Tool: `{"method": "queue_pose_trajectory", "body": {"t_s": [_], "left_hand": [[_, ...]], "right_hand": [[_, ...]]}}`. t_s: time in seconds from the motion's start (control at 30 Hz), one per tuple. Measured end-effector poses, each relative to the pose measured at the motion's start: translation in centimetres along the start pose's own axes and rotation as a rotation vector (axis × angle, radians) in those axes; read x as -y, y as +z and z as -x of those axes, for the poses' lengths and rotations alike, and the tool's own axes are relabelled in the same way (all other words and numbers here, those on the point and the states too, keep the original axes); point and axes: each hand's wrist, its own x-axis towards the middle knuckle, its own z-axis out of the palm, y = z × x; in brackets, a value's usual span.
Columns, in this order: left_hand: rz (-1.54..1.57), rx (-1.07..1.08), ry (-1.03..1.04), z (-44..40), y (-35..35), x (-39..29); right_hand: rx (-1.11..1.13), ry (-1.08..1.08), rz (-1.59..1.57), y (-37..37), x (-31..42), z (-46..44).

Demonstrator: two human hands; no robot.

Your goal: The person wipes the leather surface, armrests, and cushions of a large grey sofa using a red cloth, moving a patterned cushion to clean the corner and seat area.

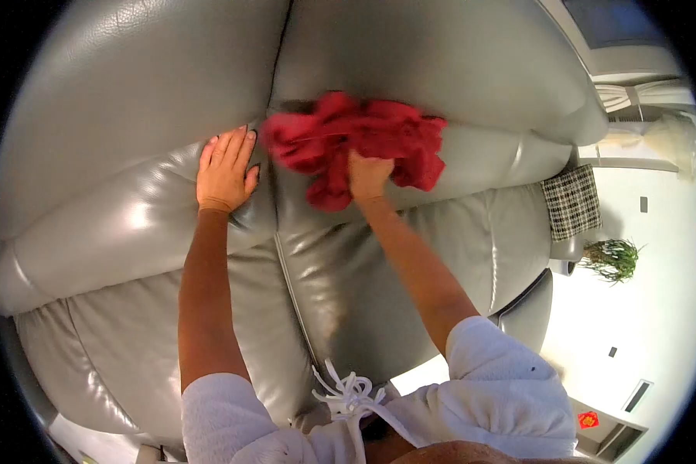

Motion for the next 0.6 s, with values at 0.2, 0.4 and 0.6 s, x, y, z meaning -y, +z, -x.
{"method": "queue_pose_trajectory", "body": {"t_s": [0.2,0.4,0.6], "left_hand": [[-0.036,0.037,-0.016,0.0,1.0,0.3],[-0.003,-0.058,0.029,0.2,0.4,0.3],[0.092,-0.080,0.040,0.1,0.4,0.4]], "right_hand": [[0.400,-0.413,0.209,0.8,4.1,1.5],[-0.041,-1.051,0.154,-8.4,12.8,-8.8],[-0.149,-0.993,0.654,-6.0,21.1,-6.6]]}}
